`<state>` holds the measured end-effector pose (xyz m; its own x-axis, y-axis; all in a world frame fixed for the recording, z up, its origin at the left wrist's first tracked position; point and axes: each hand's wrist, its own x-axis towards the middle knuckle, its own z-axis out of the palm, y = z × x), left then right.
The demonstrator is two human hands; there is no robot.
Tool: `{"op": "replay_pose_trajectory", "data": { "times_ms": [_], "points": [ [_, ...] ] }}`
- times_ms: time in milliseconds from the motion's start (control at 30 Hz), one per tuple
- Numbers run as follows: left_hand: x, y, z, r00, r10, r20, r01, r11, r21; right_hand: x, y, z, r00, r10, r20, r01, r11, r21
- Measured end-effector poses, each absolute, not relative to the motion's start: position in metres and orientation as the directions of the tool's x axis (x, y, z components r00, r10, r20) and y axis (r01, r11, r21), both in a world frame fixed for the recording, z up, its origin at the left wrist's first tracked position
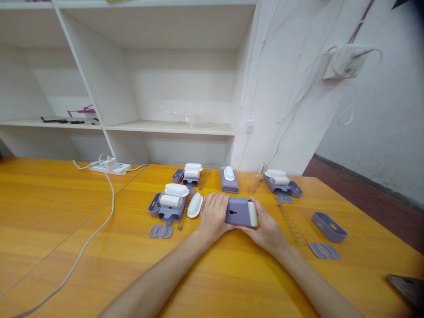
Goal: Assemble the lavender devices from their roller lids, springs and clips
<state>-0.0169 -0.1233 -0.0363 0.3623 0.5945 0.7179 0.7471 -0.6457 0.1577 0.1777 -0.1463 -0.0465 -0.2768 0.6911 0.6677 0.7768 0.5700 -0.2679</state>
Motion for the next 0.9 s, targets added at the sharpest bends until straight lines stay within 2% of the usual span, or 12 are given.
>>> {"op": "replay_pose_trajectory", "data": {
  "times_ms": [200,267,333,400,467,500,567,600,667,800,900],
  "points": [
    [-0.017,-0.125,-0.035,0.326,0.569,0.755,0.750,-0.641,0.160,0.170,-0.148,-0.050,-0.221,0.670,0.708,0.756,0.577,-0.309],
    [-0.016,-0.126,-0.035,0.315,0.559,0.767,0.752,-0.640,0.158,0.167,-0.150,-0.049,-0.184,0.688,0.702,0.727,0.576,-0.374],
    [-0.016,-0.127,-0.034,0.316,0.546,0.776,0.749,-0.646,0.150,0.164,-0.152,-0.047,-0.114,0.723,0.681,0.654,0.571,-0.497],
    [-0.014,-0.128,-0.033,0.329,0.517,0.790,0.733,-0.667,0.132,0.162,-0.151,-0.045,-0.015,0.772,0.636,0.534,0.544,-0.648],
    [-0.014,-0.129,-0.033,0.329,0.491,0.807,0.718,-0.685,0.124,0.160,-0.145,-0.044,0.155,0.824,0.545,0.363,0.465,-0.807],
    [-0.013,-0.129,-0.033,0.316,0.485,0.816,0.716,-0.686,0.130,0.160,-0.141,-0.045,0.255,0.849,0.463,0.252,0.404,-0.879],
    [-0.012,-0.130,-0.032,0.276,0.481,0.832,0.716,-0.681,0.155,0.161,-0.132,-0.046,0.462,0.861,0.212,-0.032,0.255,-0.966],
    [-0.012,-0.130,-0.032,0.268,0.477,0.837,0.713,-0.683,0.160,0.162,-0.128,-0.047,0.483,0.869,0.106,-0.151,0.202,-0.968],
    [-0.011,-0.132,-0.033,0.295,0.446,0.845,0.693,-0.709,0.132,0.165,-0.124,-0.049,0.475,0.879,0.036,-0.249,0.174,-0.953],
    [-0.009,-0.134,-0.033,0.366,0.386,0.847,0.659,-0.750,0.058,0.167,-0.125,-0.051,0.441,0.891,0.108,-0.222,0.225,-0.949],
    [-0.010,-0.135,-0.032,0.324,0.401,0.857,0.684,-0.725,0.080,0.166,-0.126,-0.051,0.420,0.902,0.099,-0.256,0.222,-0.941]
  ]
}}
